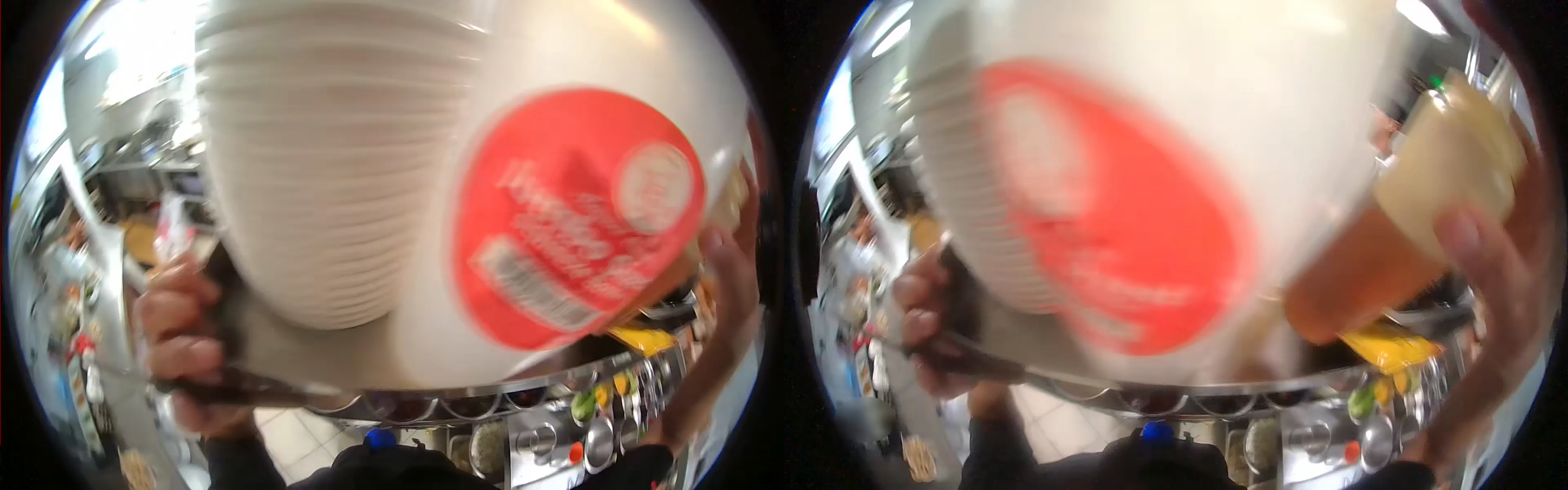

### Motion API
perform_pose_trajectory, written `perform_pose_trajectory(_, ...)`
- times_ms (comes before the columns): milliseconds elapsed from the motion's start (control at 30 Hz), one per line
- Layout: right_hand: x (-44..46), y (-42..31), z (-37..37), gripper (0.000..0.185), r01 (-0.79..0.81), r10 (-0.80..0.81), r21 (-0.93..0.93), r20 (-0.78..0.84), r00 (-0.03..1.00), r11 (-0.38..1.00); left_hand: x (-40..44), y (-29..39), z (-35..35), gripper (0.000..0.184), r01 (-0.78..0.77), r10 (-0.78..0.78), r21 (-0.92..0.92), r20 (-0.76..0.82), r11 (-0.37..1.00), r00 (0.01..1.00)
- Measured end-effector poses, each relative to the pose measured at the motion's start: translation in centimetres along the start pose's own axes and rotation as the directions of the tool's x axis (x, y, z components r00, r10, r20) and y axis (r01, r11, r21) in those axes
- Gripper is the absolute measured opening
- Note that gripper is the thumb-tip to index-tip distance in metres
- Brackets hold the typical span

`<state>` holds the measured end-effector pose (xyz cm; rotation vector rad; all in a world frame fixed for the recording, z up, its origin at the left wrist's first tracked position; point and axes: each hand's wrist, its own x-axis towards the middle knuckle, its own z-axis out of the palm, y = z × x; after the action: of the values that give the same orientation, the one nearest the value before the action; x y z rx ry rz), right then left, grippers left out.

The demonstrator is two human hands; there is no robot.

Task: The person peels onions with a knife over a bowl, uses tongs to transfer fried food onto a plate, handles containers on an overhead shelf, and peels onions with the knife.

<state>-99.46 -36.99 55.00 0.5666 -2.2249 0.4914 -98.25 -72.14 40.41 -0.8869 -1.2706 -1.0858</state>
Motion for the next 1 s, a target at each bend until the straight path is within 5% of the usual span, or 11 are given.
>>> perform_pose_trajectory(100, -2.0, 1.1, 2.0, 0.069, -0.006, 0.005, -0.009, -0.012, 1.000, 1.000, 1.6, 1.8, -1.8, 0.036, 0.100, -0.118, 0.084, 0.244, 0.991, 0.962)
perform_pose_trajectory(233, -6.0, 1.4, 4.6, 0.059, -0.061, 0.060, -0.039, -0.021, 0.998, 0.997, 0.7, 0.7, -1.4, 0.054, -0.006, 0.015, -0.074, 0.120, 0.997, 0.993)
perform_pose_trajectory(500, -14.4, 0.8, 7.7, 0.041, -0.164, 0.165, -0.054, 0.001, 0.986, 0.985, 0.5, 0.2, -1.9, 0.064, 0.117, -0.112, -0.007, 0.236, 0.993, 0.965)
perform_pose_trajectory(700, -21.6, -0.2, 6.5, 0.028, -0.173, 0.173, -0.002, -0.030, 0.984, 0.985, 0.8, -1.1, -1.1, 0.057, -0.003, 0.040, -0.284, 0.123, 0.959, 0.992)
perform_pose_trajectory(800, -26.2, -0.3, 5.9, 0.023, -0.185, 0.188, 0.077, -0.023, 0.982, 0.980, 1.4, -0.7, -1.6, 0.052, -0.092, 0.127, -0.232, 0.141, 0.968, 0.982)
perform_pose_trajectory(900, -34.2, -0.1, 8.8, 0.020, -0.210, 0.178, 0.326, 0.127, 0.976, 0.921, 1.1, 1.8, -2.3, 0.041, 0.111, -0.078, -0.162, 0.195, 0.981, 0.978)
perform_pose_trajectory(933, -38.2, -3.3, 12.1, 0.016, -0.465, 0.477, 0.577, 0.142, 0.867, 0.672, 0.7, 2.8, -2.5, 0.041, 0.164, -0.131, -0.129, 0.235, 0.978, 0.963)
perform_pose_trajectory(967, -45.2, -1.1, 15.3, 0.013, -0.510, 0.519, 0.666, 0.210, 0.829, 0.544, -0.6, 5.1, -3.4, 0.040, 0.208, -0.189, -0.061, 0.229, 0.976, 0.955)
perform_pose_trajectory(1000, -53.7, -0.2, 18.4, 0.011, -0.564, 0.752, 0.826, 0.378, 0.540, -0.010, -2.1, 7.4, -4.2, 0.040, 0.244, -0.242, 0.021, 0.220, 0.970, 0.945)
